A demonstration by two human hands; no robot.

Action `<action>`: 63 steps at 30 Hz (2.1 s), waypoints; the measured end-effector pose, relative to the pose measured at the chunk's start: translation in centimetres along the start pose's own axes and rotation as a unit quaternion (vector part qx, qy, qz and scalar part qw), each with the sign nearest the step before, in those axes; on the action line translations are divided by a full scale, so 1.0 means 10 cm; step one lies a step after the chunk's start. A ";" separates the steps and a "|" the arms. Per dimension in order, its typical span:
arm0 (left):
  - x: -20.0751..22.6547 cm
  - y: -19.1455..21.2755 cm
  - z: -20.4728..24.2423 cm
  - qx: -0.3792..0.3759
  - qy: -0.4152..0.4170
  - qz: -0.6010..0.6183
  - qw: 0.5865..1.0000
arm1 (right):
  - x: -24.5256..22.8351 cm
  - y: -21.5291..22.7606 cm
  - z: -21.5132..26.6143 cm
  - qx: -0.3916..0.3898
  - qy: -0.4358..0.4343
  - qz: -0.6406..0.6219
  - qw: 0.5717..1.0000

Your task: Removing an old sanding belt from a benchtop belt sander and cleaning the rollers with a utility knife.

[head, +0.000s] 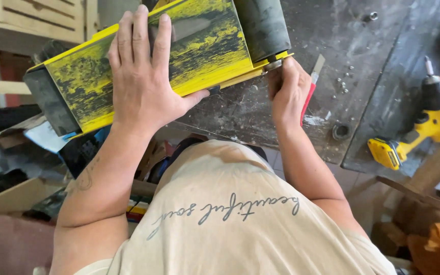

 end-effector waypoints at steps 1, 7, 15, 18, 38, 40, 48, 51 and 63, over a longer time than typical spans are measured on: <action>0.01 0.01 0.00 0.008 -0.005 0.007 1.000 | 0.06 0.01 -0.04 0.009 0.005 0.006 1.000; 0.05 -0.01 0.14 0.025 -0.035 0.037 0.998 | 0.16 -0.02 0.01 0.042 -0.097 -0.111 0.988; 0.56 0.37 0.51 0.267 -0.212 0.280 0.897 | 0.43 -0.05 -0.08 0.034 -0.127 -0.172 0.976; 0.63 0.32 0.56 0.262 -0.270 0.365 0.852 | 0.42 -0.04 0.14 0.055 -0.065 -0.156 0.984; 1.72 -0.87 0.14 -0.068 -0.426 0.352 0.831 | -0.07 0.49 1.29 -0.191 0.038 -0.371 0.908; 1.53 -1.17 0.40 -0.187 -0.338 0.394 0.834 | -0.13 0.50 1.38 -0.174 0.071 -0.343 0.920; 0.44 -1.79 1.21 -0.211 -0.078 0.471 0.853 | -0.27 -0.01 0.43 0.158 0.149 0.202 0.955; 0.13 -1.92 1.55 -0.212 -0.015 0.447 0.869 | -0.12 -0.23 0.34 0.169 0.166 0.207 0.949; -0.11 -2.02 1.96 -0.152 0.024 0.480 0.864 | 0.14 -0.23 0.14 0.219 -0.027 -0.072 0.973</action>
Point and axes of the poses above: each hand's wrist, its own z-axis away from the middle knuckle, its own y-axis out of the back of the hand, x = y × z, the point moved 8 cm from there along -z, towards the middle knuckle, and after that the axes turned 13 degrees about -y, right-handed, at the moved point
